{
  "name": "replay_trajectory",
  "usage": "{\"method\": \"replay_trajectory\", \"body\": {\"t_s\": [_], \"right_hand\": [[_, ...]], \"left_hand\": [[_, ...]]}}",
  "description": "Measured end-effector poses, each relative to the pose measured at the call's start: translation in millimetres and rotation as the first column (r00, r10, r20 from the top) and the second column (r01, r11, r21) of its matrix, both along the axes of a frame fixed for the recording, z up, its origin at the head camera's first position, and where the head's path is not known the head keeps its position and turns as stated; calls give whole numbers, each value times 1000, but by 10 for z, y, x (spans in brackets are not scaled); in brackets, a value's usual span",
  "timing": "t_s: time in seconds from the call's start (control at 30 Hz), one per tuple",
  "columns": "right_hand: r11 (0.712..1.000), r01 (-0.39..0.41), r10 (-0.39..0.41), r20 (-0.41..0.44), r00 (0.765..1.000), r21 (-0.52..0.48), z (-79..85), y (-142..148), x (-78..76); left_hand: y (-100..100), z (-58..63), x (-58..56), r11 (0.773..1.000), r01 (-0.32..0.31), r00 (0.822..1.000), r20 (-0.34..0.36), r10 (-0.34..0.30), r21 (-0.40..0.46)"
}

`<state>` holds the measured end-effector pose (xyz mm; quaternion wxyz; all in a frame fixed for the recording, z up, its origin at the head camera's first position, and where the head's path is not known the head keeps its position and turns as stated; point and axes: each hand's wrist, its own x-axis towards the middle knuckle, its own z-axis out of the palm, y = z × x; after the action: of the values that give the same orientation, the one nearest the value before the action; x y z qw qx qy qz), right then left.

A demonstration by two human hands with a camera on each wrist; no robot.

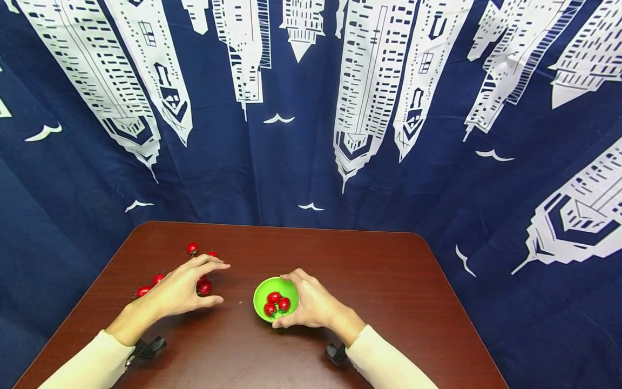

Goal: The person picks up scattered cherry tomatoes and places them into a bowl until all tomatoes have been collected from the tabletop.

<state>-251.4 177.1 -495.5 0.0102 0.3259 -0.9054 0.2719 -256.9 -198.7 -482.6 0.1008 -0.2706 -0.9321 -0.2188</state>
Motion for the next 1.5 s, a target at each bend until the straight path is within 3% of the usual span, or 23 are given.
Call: {"method": "replay_trajectory", "body": {"t_s": [0.53,0.77,0.9,1.03,1.27,1.5], "right_hand": [[1000,13,-13,-7,1000,3,-29,25,16],[1000,9,-9,-1,1000,5,-27,13,29],[1000,12,-12,-6,1000,8,-17,9,30],[1000,12,-12,1,1000,11,-10,2,25],[1000,6,-6,-23,1000,10,-15,-10,17],[1000,7,-6,-35,999,13,-9,-13,11]], "left_hand": [[-339,-125,30,999,-54,998,27,53,8],[-436,-142,-64,998,55,998,13,-55,-16],[-469,-172,-133,993,119,990,78,-120,8],[-494,-201,-173,990,135,980,142,-141,48],[-514,-238,-222,988,122,982,135,-134,95],[-524,-238,-220,991,69,986,147,-85,110]]}}
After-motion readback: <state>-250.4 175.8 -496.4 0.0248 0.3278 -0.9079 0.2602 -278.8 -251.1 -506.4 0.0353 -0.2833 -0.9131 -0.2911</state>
